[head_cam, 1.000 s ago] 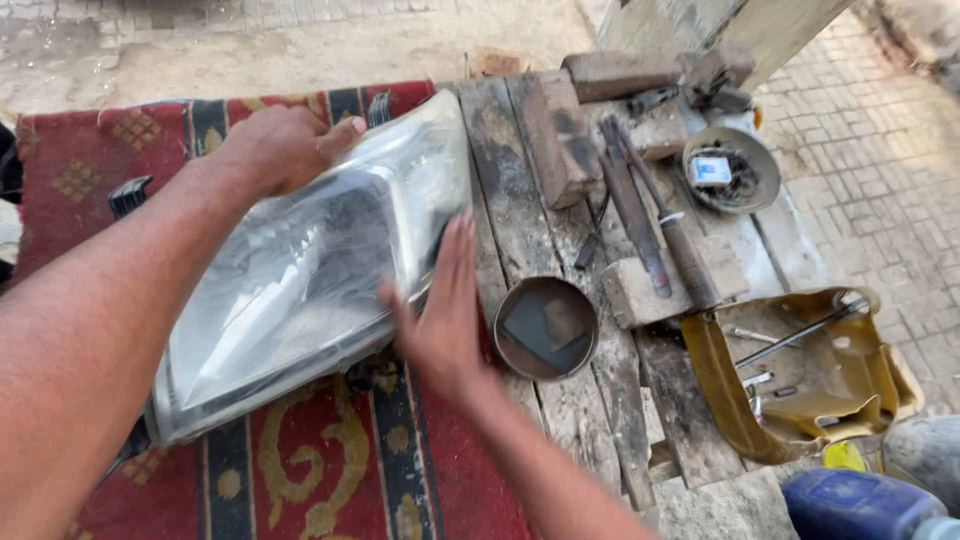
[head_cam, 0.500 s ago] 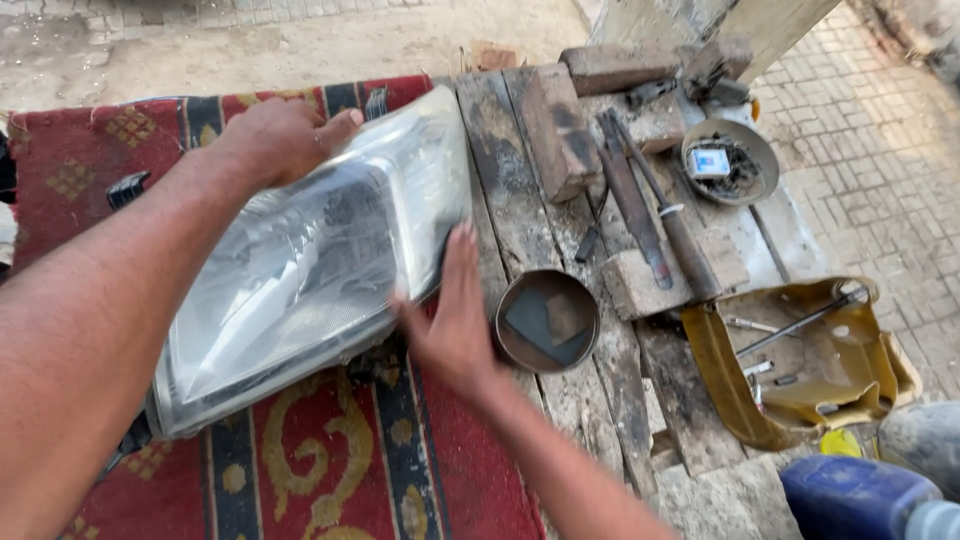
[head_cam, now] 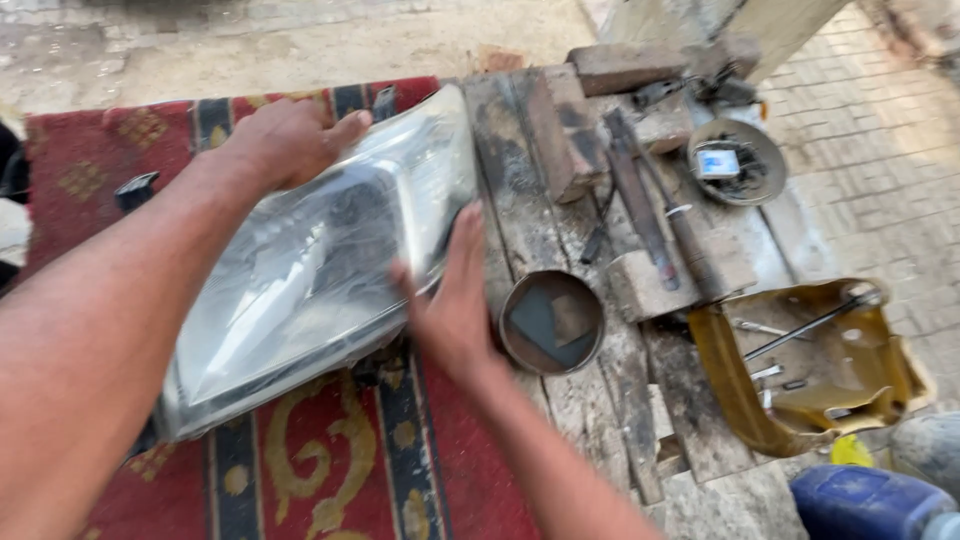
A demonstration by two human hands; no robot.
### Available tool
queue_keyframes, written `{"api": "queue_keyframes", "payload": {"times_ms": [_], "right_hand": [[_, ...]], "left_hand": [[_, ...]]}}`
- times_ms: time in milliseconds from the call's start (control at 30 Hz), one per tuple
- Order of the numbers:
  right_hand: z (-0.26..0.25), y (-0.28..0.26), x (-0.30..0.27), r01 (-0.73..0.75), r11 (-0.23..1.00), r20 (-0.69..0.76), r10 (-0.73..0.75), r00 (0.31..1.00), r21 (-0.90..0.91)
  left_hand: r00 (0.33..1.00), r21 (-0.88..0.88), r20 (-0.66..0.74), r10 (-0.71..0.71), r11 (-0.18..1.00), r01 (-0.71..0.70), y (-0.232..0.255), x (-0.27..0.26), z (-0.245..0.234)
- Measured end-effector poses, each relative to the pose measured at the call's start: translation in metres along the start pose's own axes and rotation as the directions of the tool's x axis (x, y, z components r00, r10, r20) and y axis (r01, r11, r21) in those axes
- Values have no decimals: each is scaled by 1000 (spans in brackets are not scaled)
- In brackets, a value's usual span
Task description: The person scrubs the surface of a car headlight with a dark abrasive pad. The headlight is placed on a patterned rug on a wooden workbench. The person uses their right hand to scrub the headlight while holding it steady with their left hand.
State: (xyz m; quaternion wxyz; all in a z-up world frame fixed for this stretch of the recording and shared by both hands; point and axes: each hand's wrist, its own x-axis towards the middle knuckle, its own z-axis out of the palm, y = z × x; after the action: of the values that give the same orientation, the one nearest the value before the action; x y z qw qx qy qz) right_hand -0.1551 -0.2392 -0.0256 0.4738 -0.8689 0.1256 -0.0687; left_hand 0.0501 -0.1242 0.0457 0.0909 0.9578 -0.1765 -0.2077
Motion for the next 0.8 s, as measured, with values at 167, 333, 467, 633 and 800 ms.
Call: {"api": "queue_keyframes", "payload": {"times_ms": [167, 333, 467, 633, 800], "right_hand": [[8, 14, -34, 195, 976, 57, -190, 980, -102], [-8, 2, 3, -126, 989, 38, 124, 992, 81], [6, -2, -57, 116, 990, 125, -105, 986, -83], [6, 26, 4, -67, 998, 65, 67, 996, -6], [13, -2, -72, 156, 986, 127, -149, 981, -49]], "left_hand": [[999, -36, -28, -30, 999, 29, -18, 28, 14], [998, -12, -60, 3, 1000, -3, -33, 42, 27], [996, -39, -50, -70, 997, 68, -35, 48, 25], [997, -42, -53, -56, 998, 54, -39, 48, 27], [997, -62, -49, -59, 997, 56, -39, 56, 23]]}}
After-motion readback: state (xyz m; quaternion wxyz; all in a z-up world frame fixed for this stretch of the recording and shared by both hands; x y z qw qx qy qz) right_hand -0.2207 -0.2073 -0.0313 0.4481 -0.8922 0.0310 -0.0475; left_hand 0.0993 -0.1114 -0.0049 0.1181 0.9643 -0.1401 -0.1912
